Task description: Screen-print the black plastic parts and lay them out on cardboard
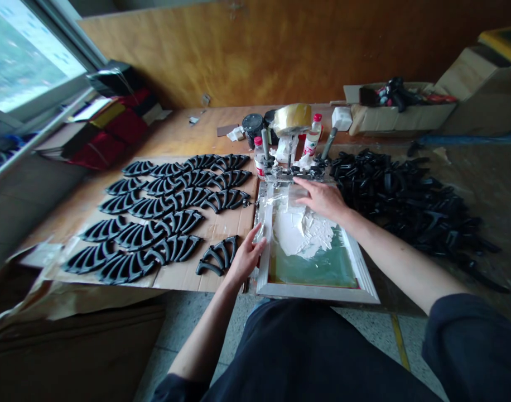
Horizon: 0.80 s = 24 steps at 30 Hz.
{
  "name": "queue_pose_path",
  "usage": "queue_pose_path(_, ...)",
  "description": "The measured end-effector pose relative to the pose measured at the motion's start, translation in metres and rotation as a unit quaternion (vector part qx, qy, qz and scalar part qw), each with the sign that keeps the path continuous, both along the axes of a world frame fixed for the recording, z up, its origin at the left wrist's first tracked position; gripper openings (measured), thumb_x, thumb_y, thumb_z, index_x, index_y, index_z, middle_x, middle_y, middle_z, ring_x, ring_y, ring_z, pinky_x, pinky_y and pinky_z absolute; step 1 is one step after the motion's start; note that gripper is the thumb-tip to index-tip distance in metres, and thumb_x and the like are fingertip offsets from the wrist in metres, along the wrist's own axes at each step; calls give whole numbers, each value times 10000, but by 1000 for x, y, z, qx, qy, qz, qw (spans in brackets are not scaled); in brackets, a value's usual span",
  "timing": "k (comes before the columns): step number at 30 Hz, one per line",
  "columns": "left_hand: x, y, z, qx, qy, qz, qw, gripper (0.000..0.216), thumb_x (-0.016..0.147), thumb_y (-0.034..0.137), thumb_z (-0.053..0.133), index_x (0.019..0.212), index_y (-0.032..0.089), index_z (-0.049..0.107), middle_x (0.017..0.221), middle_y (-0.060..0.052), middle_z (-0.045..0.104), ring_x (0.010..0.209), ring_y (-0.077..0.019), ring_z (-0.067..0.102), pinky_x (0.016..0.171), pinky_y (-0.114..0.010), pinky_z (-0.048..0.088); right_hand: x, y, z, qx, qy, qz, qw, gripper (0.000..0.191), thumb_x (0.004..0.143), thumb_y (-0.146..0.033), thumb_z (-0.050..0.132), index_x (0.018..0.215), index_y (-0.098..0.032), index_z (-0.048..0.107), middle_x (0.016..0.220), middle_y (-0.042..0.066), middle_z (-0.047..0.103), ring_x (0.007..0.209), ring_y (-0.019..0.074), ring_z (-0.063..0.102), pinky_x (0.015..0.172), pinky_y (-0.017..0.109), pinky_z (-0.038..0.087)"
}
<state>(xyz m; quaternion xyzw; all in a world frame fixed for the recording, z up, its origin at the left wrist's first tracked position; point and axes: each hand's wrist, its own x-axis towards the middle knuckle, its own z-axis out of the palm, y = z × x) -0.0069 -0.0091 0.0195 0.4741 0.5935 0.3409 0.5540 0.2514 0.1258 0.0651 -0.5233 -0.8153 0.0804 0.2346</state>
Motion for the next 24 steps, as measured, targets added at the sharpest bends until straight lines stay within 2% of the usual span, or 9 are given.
queue_pose_path(3, 4, 10, 40, 36, -80, 39, 995, 547, 886, 612, 466, 1171, 175, 630, 625, 16, 539, 506, -92, 483, 454, -193, 369, 52, 23, 8, 13, 82, -109, 991, 395, 893, -393, 567, 1252, -236, 611, 893, 33, 715, 769, 188, 648, 742, 323, 494)
queue_pose_path(6, 13, 33, 73, 130, -154, 81, 976, 525, 901, 628, 422, 1087, 186, 634, 815, -36, 638, 620, -116, 569, 515, -217, 460, 100, 18, -14, -28, 123, -205, 971, 351, 939, -380, 424, 1098, -172, 657, 822, 60, 695, 745, 202, 633, 722, 345, 490)
queue_pose_path(10, 31, 64, 96, 218, -208, 95, 949, 473, 919, 583, 428, 1120, 189, 595, 1007, -76, 658, 863, -155, 640, 655, -249, 539, 86, -28, -71, -126, 85, -136, 979, 325, 898, -454, 501, 869, -188, 686, 824, 53, 678, 755, 200, 611, 736, 342, 487)
queue_pose_path(12, 42, 64, 90, 210, -237, 130, 940, 482, 924, 593, 402, 1136, 192, 564, 992, -76, 670, 884, -156, 652, 666, -249, 543, 55, -54, -91, -137, 20, -49, 989, 291, 874, -447, 574, 825, -180, 679, 936, 87, 663, 888, 214, 598, 830, 343, 461)
queue_pose_path(14, 54, 51, 70, 133, -264, 156, 942, 476, 904, 593, 452, 1130, 186, 550, 970, -73, 683, 805, -142, 661, 612, -226, 530, 23, -74, -97, -147, -51, -10, 988, 212, 875, -361, 604, 796, -170, 652, 966, 106, 647, 961, 224, 569, 893, 341, 421)
queue_pose_path(17, 70, 16, 26, -117, -277, 100, 949, 494, 852, 580, 561, 1103, 156, 583, 1056, -123, 693, 771, -164, 676, 551, -234, 529, -12, -95, -83, -188, -71, -43, 979, 156, 929, -264, 529, 844, -166, 617, 881, 93, 654, 881, 208, 572, 818, 312, 420)
queue_pose_path(19, 75, -8, 0, -201, -291, 79, 932, 492, 833, 569, 599, 1112, 164, 608, 1154, -136, 675, 901, -203, 684, 629, -278, 567, -29, -108, -69, -183, -37, -37, 982, 147, 946, -257, 507, 895, -165, 608, 879, 88, 660, 878, 209, 572, 779, 305, 422)
queue_pose_path(22, 68, -30, -20, -170, -309, 133, 926, 449, 794, 519, 671, 1087, 180, 637, 1137, -104, 684, 994, -211, 669, 753, -309, 572, -35, -116, -59, -169, 24, 109, 979, 124, 935, -240, 538, 892, -182, 639, 897, 63, 672, 920, 192, 578, 812, 293, 432)
queue_pose_path(24, 51, -35, -25, -142, -278, 180, 933, 445, 743, 457, 738, 1066, 165, 643, 1059, -95, 701, 920, -197, 686, 731, -290, 567, -12, -107, -60, -165, 34, 163, 972, 147, 925, -178, 529, 919, -198, 674, 945, 46, 690, 958, 173, 583, 871, 289, 434)
